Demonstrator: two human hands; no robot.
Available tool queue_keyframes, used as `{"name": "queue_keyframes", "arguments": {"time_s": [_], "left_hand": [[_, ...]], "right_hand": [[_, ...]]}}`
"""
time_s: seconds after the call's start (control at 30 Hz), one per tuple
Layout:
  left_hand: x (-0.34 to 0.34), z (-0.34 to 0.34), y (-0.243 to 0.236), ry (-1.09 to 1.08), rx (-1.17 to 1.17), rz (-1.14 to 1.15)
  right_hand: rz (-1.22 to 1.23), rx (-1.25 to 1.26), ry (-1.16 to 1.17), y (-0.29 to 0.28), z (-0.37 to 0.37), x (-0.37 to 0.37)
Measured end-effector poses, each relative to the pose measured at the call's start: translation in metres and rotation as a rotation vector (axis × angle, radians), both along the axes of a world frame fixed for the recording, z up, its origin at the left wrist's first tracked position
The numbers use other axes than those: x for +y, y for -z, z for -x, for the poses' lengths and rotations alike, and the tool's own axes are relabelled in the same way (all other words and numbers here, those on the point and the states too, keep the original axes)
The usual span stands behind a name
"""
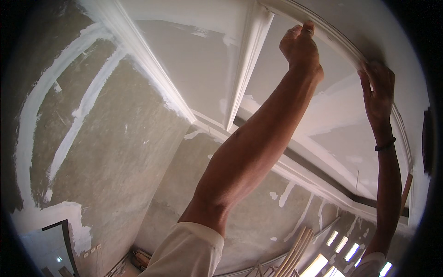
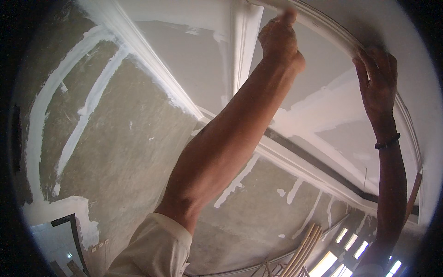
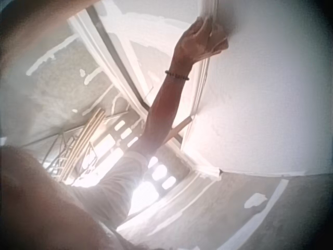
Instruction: The person positions and secures a long piece of decorative white trim into the corner where the ceiling meets the wall, using their hands to align it and apply pressure with a paste-like substance already on their fingers.
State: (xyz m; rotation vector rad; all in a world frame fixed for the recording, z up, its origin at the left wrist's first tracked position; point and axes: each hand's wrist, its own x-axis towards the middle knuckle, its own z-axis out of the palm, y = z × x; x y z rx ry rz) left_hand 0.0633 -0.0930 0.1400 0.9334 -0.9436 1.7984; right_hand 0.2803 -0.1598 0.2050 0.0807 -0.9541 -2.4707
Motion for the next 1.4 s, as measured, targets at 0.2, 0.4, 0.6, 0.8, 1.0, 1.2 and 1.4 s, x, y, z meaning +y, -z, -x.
{"name": "queue_keyframes", "arguments": {"time_s": [0.2,0.4,0.6,0.8,1.0,1.2,1.4], "left_hand": [[-0.002,0.001,0.002,-0.039,0.000,0.001],[-0.004,0.001,0.004,-0.049,-0.003,0.032],[-0.001,0.001,-0.001,-0.053,-0.007,0.005],[0.005,-0.002,-0.010,-0.026,-0.009,-0.011],[0.010,-0.001,-0.014,-0.083,-0.037,-0.073],[0.007,-0.002,-0.011,-0.044,-0.021,-0.019],[0.008,0.000,-0.012,-0.117,-0.043,-0.049]], "right_hand": [[0.045,0.027,-0.029,0.002,0.001,0.000],[0.051,0.015,-0.039,0.001,0.002,0.001],[0.052,0.002,-0.011,-0.002,0.000,-0.002],[0.017,-0.004,-0.018,-0.002,0.000,-0.001],[0.026,-0.012,-0.005,-0.002,0.001,-0.001],[0.022,0.019,-0.040,0.001,0.002,0.001],[0.003,0.036,-0.044,0.001,0.003,0.001]]}}
